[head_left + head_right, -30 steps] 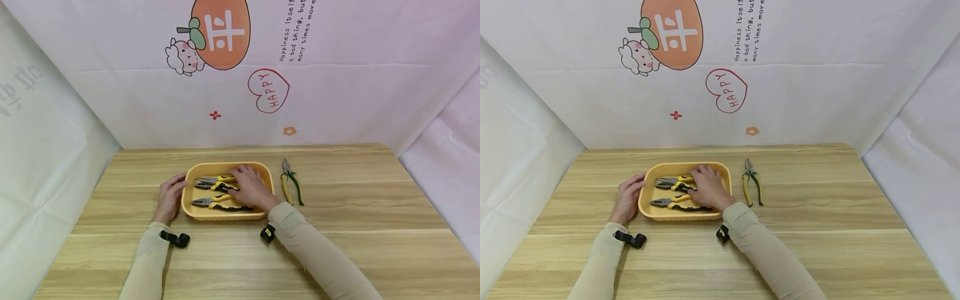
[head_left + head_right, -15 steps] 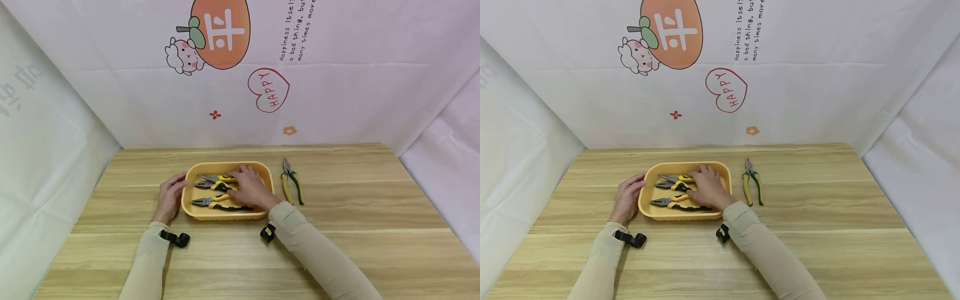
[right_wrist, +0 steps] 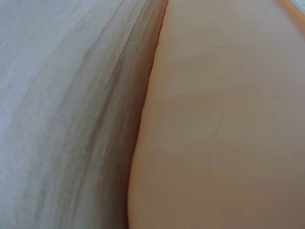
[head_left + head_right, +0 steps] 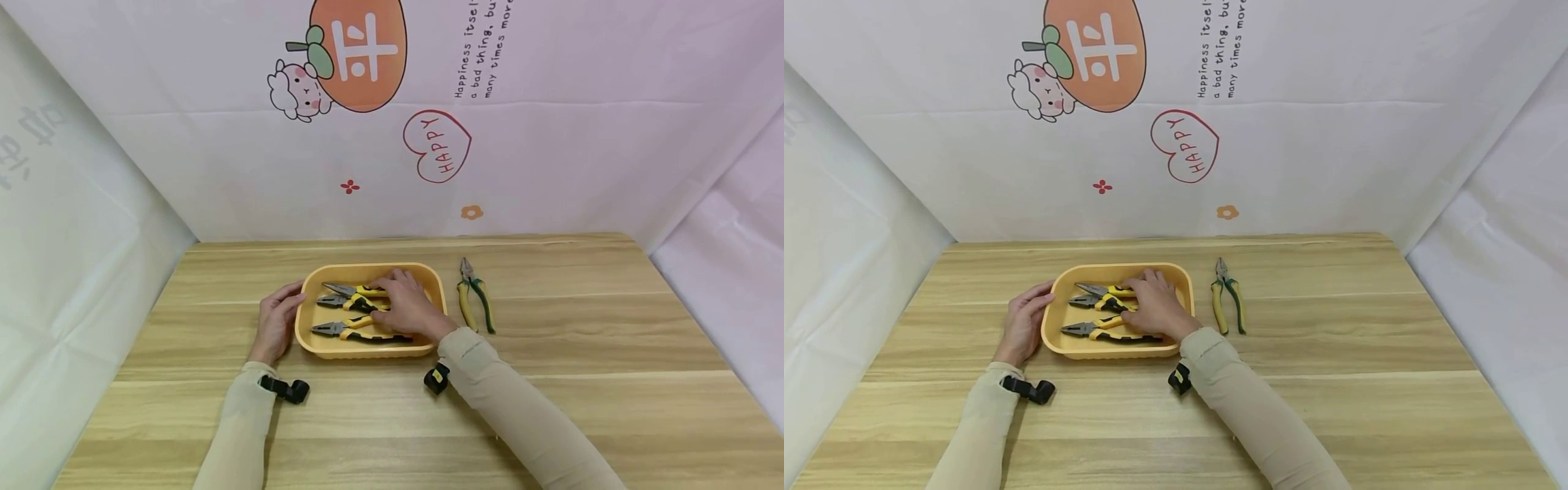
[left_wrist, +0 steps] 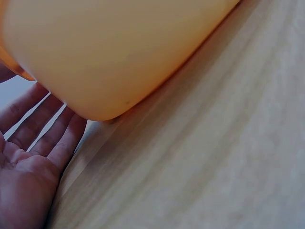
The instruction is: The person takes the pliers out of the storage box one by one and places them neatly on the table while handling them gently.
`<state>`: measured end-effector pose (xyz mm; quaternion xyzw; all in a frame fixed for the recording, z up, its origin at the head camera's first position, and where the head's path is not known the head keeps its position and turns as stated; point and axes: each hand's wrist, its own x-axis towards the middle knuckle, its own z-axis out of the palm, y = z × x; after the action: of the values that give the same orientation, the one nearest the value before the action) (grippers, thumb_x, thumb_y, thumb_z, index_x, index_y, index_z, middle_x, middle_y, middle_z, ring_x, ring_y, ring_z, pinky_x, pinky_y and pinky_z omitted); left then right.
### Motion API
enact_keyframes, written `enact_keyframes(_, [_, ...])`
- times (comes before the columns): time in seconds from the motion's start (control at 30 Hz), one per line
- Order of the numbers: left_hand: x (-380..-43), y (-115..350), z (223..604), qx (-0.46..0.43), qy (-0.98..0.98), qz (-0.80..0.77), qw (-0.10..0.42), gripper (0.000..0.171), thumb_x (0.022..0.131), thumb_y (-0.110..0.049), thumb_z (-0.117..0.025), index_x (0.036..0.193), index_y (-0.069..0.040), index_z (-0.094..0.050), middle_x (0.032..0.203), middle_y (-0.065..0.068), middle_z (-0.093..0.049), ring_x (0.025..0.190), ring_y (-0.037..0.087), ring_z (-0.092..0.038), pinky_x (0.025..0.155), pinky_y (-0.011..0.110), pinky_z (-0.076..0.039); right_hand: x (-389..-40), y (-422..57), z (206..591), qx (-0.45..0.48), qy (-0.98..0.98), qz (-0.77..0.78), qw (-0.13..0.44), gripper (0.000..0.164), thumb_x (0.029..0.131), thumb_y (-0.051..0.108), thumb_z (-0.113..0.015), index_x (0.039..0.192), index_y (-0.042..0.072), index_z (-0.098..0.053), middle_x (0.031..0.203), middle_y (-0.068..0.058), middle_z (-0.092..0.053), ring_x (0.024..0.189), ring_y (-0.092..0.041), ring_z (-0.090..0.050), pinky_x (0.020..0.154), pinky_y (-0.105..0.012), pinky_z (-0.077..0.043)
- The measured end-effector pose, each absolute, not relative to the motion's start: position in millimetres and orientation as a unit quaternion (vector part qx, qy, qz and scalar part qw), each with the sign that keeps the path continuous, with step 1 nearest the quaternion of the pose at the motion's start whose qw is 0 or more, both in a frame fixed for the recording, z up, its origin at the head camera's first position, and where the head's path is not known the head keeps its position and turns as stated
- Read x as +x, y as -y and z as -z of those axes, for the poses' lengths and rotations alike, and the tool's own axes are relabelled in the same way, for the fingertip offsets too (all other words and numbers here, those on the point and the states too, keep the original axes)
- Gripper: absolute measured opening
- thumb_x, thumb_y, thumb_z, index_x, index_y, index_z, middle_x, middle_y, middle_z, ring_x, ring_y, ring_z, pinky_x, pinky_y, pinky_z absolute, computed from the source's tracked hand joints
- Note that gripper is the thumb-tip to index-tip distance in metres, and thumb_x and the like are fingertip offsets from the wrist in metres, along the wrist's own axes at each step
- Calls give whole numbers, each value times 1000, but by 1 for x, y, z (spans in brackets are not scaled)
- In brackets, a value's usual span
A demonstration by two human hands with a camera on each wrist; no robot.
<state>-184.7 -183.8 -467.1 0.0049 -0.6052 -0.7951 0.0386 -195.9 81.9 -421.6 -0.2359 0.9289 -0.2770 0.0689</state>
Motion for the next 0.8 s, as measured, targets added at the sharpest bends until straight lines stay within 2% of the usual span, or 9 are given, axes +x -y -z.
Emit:
enact_keyframes(0.07, [-185,184,468,1,605,795,43,37,97,1,-59,131,17,-58,110,-1,-71,101,14,-68,88,26,-58,-196,-82,421,-234,-929,279,70,53,91,26,-77,139,11,-61,132,-13,-52,121,-33,-44,99,-54,-41])
enact_keyframes(0.17, [-185,184,469,-11,600,798,50,29,95,-1,-61,123,4,-70,110,0,-72,101,13,-69,87,26,-58,-196,-81,421,-231,-930,277,71,54,90,26,-78,139,12,-61,132,-13,-52,123,-33,-45,102,-53,-41])
enact_keyframes(0.3, [-185,185,471,-32,588,806,58,25,94,0,-62,113,-5,-77,109,2,-72,99,13,-69,85,25,-58,-195,-81,421,-229,-931,276,71,56,89,27,-80,139,11,-61,131,-12,-52,123,-32,-46,102,-51,-42])
enact_keyframes(0.43, [-184,184,470,-17,597,800,57,28,95,-1,-63,121,5,-71,109,1,-71,98,12,-69,85,25,-58,-195,-81,422,-227,-931,275,74,57,88,28,-80,140,12,-61,130,-12,-53,120,-31,-47,99,-49,-44])
enact_keyframes(0.57, [-184,184,467,5,605,795,46,37,97,2,-59,130,19,-57,108,0,-71,98,12,-69,88,25,-58,-196,-82,423,-223,-934,272,68,58,86,29,-82,139,14,-63,127,-9,-55,118,-29,-49,95,-48,-47])
enact_keyframes(0.7, [-185,184,466,12,605,795,40,37,98,4,-56,132,19,-55,108,-1,-72,99,12,-69,89,27,-58,-197,-83,422,-223,-936,266,63,57,85,31,-83,138,16,-65,126,-7,-56,117,-28,-50,90,-48,-50])
enact_keyframes(0.8, [-185,184,466,13,603,797,41,37,98,4,-56,132,19,-55,107,-1,-72,98,12,-69,88,27,-58,-197,-82,421,-227,-937,260,59,57,86,30,-83,137,17,-65,123,-6,-56,111,-26,-50,82,-44,-50])
